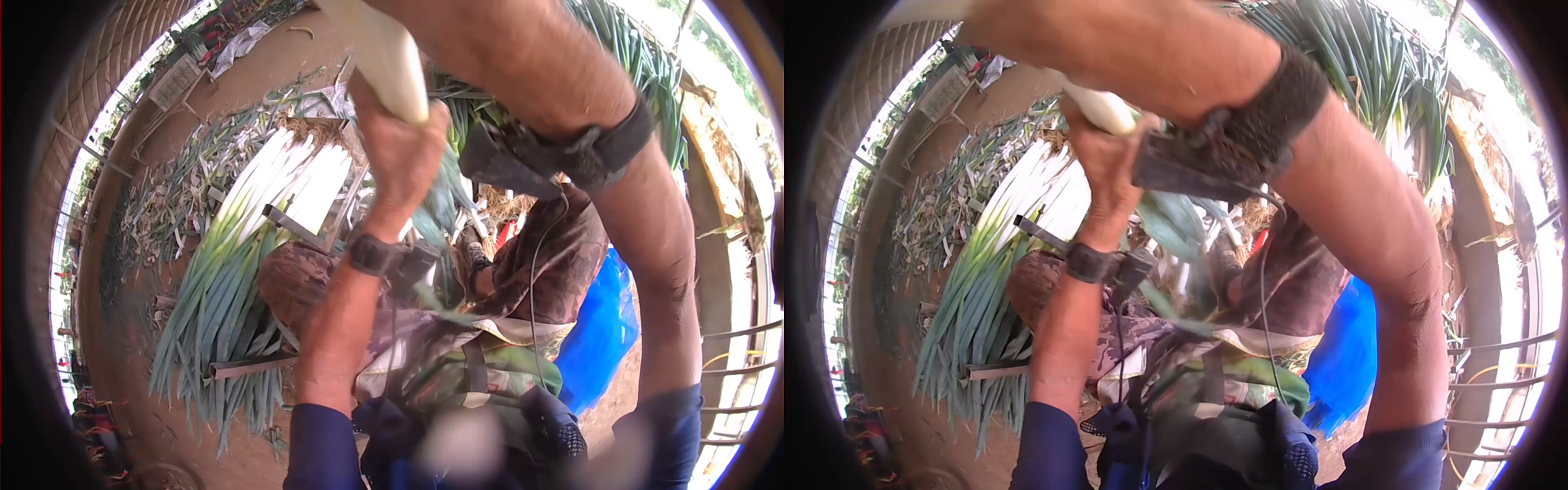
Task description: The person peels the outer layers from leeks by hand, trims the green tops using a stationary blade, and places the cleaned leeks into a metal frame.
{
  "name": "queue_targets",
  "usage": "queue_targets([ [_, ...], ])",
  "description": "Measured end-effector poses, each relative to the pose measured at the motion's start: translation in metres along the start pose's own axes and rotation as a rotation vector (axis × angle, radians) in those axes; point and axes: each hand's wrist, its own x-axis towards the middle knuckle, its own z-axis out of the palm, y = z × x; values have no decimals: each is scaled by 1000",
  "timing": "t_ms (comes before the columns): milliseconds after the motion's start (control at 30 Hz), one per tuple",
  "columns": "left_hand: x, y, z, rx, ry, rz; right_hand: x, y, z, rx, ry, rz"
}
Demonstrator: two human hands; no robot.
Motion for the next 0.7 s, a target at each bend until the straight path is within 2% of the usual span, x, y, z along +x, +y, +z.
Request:
queue_targets([
  [33, 10, 8, -7, -41, 34, 10, -1, 3, -6, -9, 9, -32],
  [167, 62, 46, -68, 99, 161, 378, 6, 15, -25, -16, 37, -169],
  [233, 80, 87, -118, 148, 264, 418, 18, 37, -25, -27, 48, -249],
  [300, 97, 133, -182, 332, 535, 464, 40, 63, -24, -40, 55, -317],
  [367, 109, 184, -244, 460, 499, 717, 62, 94, -16, -46, 65, -383],
  [433, 112, 233, -323, 864, 541, 717, 85, 140, -12, -40, 42, -482],
  [467, 119, 258, -365, 883, 551, 717, 86, 152, -4, -77, 136, -295],
  [533, 122, 296, -427, 1117, 393, 615, 84, 181, 19, 41, 213, 130],
  [567, 112, 289, -429, 1133, 405, 609, 83, 228, 18, 174, 115, 156],
  [600, 98, 264, -422, 1556, 349, 718, 85, 276, 21, 304, 19, 187],
  [633, 83, 240, -417, 1978, 269, 817, 83, 293, 36, 248, 25, 336],
  [667, 69, 215, -418, 2011, 153, 598, 76, 305, 56, 118, 48, 409],
  [700, 56, 186, -422, 2024, 37, 378, 66, 298, 70, 81, -24, 474],
])
